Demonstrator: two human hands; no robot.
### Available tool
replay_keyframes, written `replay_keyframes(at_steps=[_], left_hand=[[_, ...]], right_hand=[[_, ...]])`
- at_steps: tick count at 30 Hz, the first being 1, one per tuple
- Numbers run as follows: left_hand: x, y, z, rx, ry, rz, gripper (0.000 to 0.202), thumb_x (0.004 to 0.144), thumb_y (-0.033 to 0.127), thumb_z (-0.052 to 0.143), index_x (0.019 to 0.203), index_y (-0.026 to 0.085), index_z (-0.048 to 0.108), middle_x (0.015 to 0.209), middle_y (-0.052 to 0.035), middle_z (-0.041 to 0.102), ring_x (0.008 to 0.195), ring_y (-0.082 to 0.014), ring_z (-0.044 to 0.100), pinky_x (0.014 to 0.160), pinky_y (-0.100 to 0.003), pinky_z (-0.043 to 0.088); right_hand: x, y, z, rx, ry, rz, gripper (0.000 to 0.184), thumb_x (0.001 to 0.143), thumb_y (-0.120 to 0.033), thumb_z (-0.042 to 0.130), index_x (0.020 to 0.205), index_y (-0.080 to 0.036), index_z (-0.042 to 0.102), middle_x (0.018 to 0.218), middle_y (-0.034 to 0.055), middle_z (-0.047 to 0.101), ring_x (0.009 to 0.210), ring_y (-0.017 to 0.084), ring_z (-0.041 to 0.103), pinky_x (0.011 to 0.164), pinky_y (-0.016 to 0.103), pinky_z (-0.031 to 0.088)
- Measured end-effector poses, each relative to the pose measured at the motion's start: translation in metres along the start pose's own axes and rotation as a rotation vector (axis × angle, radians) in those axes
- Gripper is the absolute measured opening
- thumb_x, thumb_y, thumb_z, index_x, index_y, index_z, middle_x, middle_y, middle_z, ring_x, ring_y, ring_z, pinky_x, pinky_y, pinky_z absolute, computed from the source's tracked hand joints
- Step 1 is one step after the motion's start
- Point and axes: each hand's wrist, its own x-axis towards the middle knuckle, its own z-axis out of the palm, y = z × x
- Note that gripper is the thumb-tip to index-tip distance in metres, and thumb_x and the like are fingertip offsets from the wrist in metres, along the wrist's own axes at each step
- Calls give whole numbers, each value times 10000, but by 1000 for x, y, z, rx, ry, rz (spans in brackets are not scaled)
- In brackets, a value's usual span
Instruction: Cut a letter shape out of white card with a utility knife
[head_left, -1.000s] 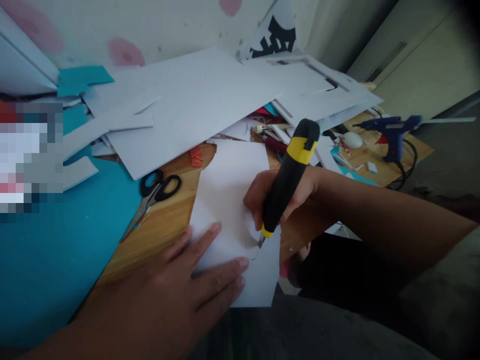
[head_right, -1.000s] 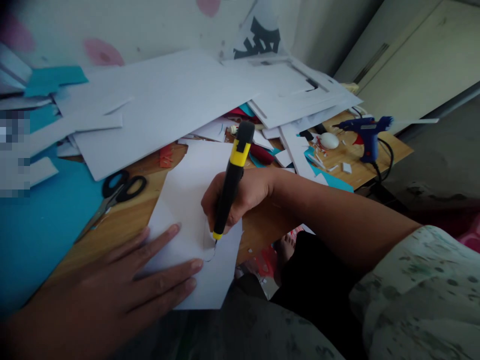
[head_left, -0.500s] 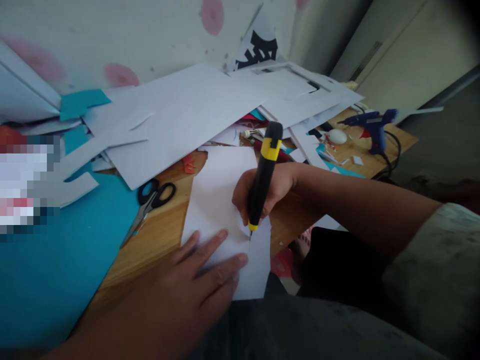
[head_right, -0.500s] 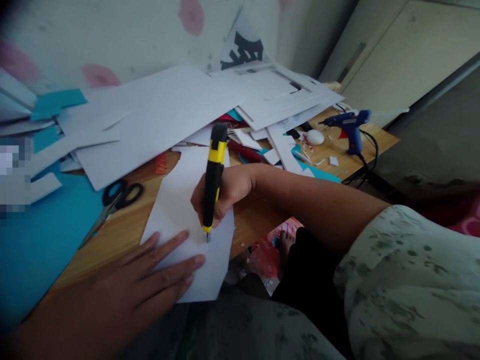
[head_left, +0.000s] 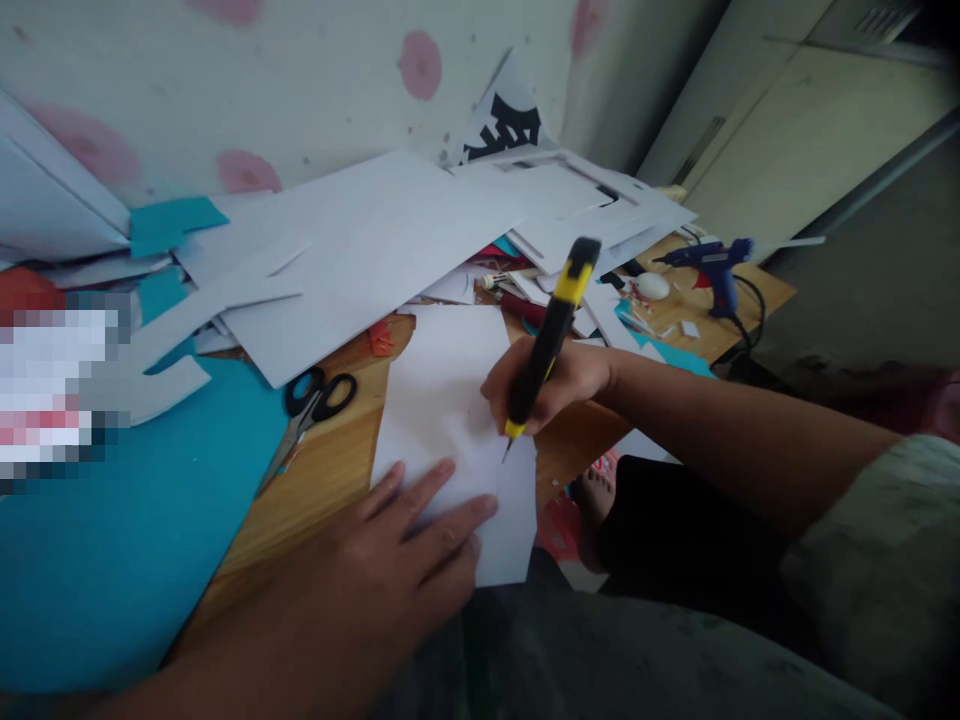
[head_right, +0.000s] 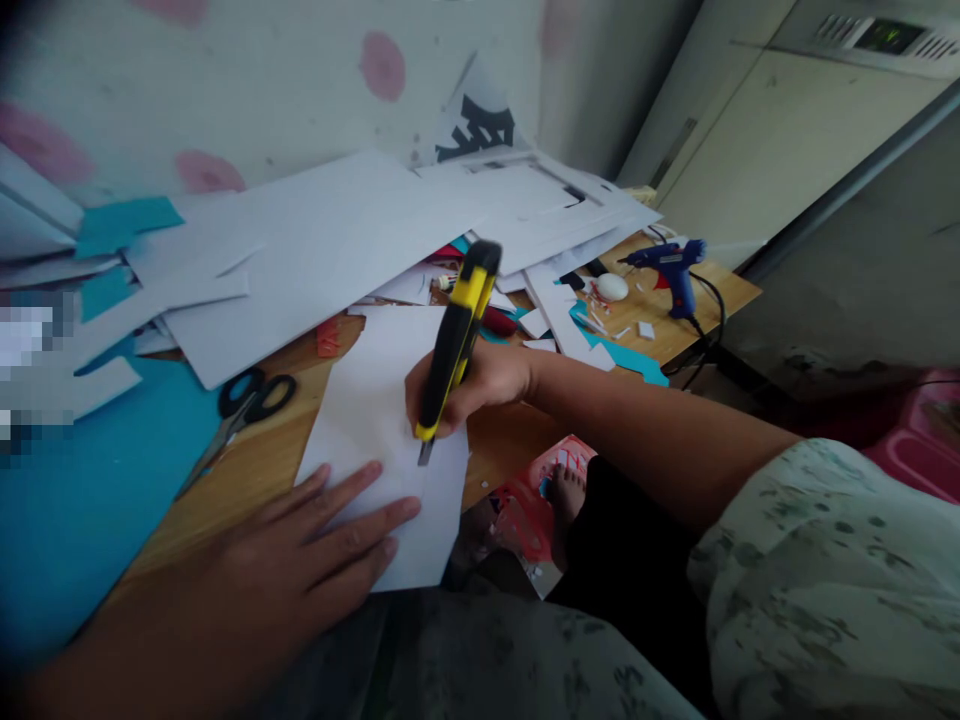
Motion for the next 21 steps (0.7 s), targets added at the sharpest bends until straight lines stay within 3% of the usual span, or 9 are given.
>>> replay_keyframes(at_steps=[4,7,12,15,21], left_hand=[[-1,5,2,5,16,-27,325,888,189,452,1155,289,608,1405,19,488,1279,-313,444,1004,-516,401],[0,8,2,3,3,-47,407,904,160,393,1259,294,542,1402,17,490,1260,-311,465,991,-524,412],[1,12,5,5,-39,-83,522,867,103,390,1350,290,456,1434,8,446,1293,-324,422,1007,-550,390],[1,12,7,35,-47,-65,570,836,76,407,1370,275,431,1454,-7,416,1307,-346,396,1006,-579,381],[2,10,3,57,-35,-14,603,772,15,384,1325,230,487,1416,-28,466,1262,-350,455,947,-561,448]], right_hand=[[-30,1,36,32,541,-89,215,690,-244,705,889,-172,669,632,-46,604,515,79,539,472,185,427],[-44,10,69,-46,749,-65,188,733,-255,686,905,-188,649,676,-31,613,546,88,562,486,198,447],[-50,28,100,-133,893,-42,181,793,-305,644,947,-209,640,762,6,644,661,134,634,612,273,524],[-49,35,102,-203,937,-52,192,791,-309,649,958,-214,643,856,30,657,740,148,643,653,290,537],[-49,40,99,-314,889,-38,204,806,-309,649,994,-229,639,937,34,671,872,163,642,753,302,542]])
